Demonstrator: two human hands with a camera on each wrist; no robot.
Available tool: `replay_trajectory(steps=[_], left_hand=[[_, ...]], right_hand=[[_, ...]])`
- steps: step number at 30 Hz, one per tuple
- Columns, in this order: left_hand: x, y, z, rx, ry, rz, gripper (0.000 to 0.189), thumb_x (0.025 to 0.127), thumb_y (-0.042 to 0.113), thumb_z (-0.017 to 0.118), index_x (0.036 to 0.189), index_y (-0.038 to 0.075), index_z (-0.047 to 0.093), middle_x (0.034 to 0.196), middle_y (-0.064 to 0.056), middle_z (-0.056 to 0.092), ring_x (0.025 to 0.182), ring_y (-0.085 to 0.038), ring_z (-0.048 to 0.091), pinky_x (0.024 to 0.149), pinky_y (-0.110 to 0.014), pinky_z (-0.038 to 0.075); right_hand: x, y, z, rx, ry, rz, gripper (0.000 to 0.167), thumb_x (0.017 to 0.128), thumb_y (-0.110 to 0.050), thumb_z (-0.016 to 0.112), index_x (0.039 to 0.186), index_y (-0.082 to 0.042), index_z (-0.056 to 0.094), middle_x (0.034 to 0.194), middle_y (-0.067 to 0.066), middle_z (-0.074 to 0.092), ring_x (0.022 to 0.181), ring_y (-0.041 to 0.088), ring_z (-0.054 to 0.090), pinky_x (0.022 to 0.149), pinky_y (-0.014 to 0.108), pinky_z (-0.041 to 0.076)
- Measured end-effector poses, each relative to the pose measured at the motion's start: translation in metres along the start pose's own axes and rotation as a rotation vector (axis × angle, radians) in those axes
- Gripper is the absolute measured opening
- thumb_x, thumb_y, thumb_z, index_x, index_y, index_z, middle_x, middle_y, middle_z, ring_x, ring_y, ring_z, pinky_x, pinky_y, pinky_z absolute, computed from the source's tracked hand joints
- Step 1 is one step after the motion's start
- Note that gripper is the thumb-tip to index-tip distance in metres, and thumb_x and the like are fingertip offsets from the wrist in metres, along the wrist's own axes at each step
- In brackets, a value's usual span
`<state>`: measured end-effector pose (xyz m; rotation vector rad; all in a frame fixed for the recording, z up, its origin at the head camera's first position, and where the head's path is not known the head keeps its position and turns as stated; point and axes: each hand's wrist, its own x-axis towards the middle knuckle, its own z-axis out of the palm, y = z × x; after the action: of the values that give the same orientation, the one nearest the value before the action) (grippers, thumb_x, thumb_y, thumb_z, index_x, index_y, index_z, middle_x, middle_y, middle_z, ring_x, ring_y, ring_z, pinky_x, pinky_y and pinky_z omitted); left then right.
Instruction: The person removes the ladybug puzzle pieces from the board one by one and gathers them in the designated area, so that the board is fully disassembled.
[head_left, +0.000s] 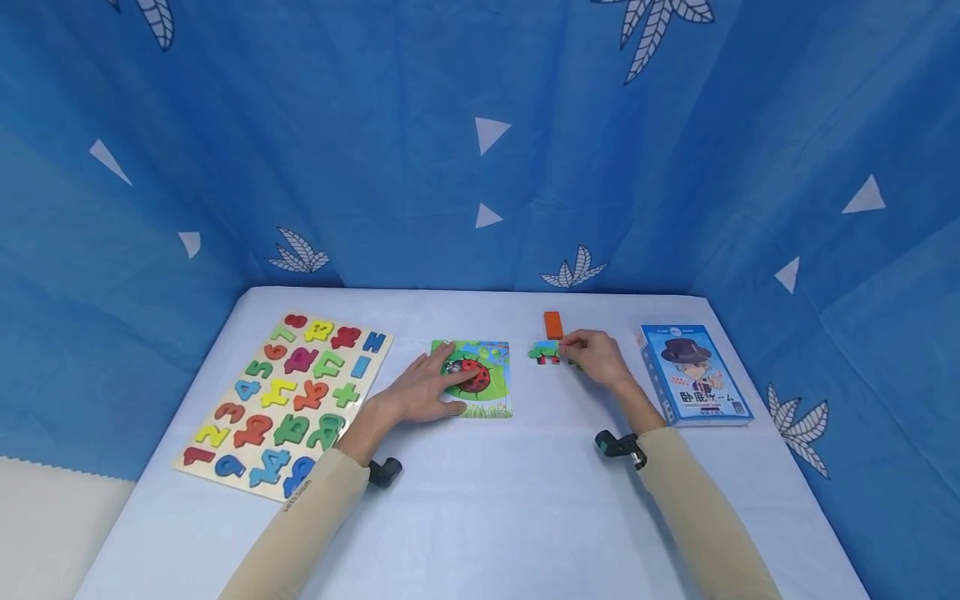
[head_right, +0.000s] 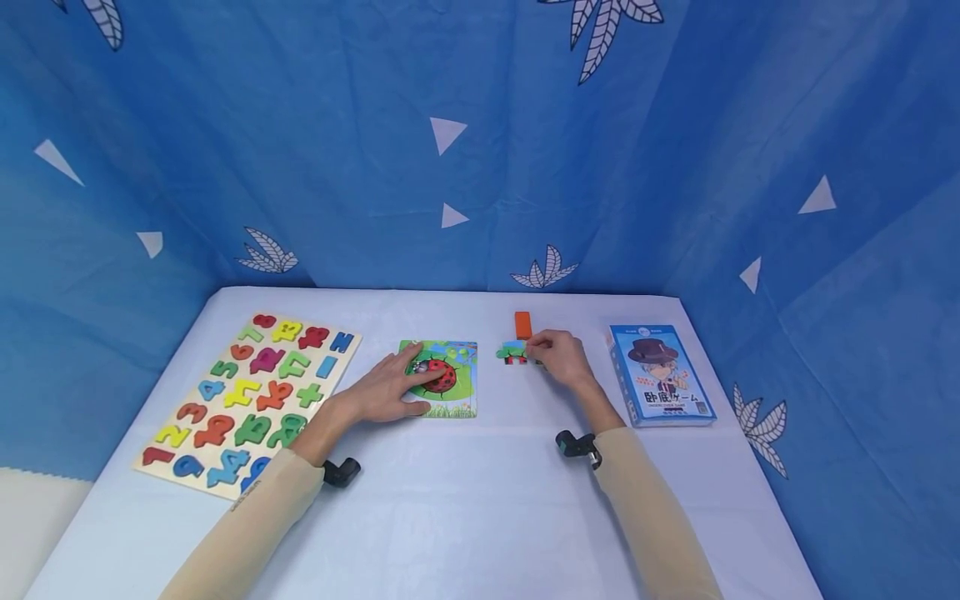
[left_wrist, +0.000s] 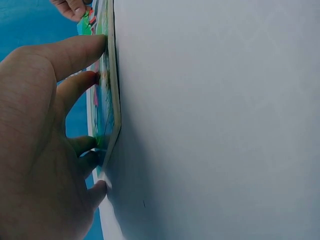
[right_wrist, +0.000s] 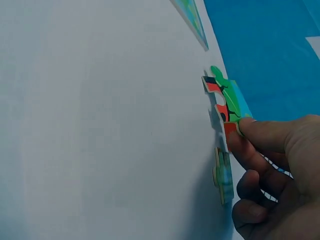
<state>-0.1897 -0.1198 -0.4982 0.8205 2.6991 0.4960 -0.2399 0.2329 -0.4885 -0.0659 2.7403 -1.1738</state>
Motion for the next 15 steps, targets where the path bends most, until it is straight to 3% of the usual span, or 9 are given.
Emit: replay_trajectory(steps=[15], left_hand=[[0.001, 0.000, 0.002, 0.012, 0.003, -0.007, 0.066, 0.095, 0.055, 0.060, 0.155, 0.034, 0.041, 0.169, -0.017, 0.006, 0.156, -0.030, 0.005, 0.124, -0.051, 0.010]], right_hand=[[0.006, 0.012, -0.002, -0.082, -0.011, -0.016, 0.015, 0.097, -0.022, 0.068, 0.105, -0.012, 0.076, 0.105, 0.008, 0.072, 0.092, 0.026, 0.056, 0.075, 0.035, 0.047]])
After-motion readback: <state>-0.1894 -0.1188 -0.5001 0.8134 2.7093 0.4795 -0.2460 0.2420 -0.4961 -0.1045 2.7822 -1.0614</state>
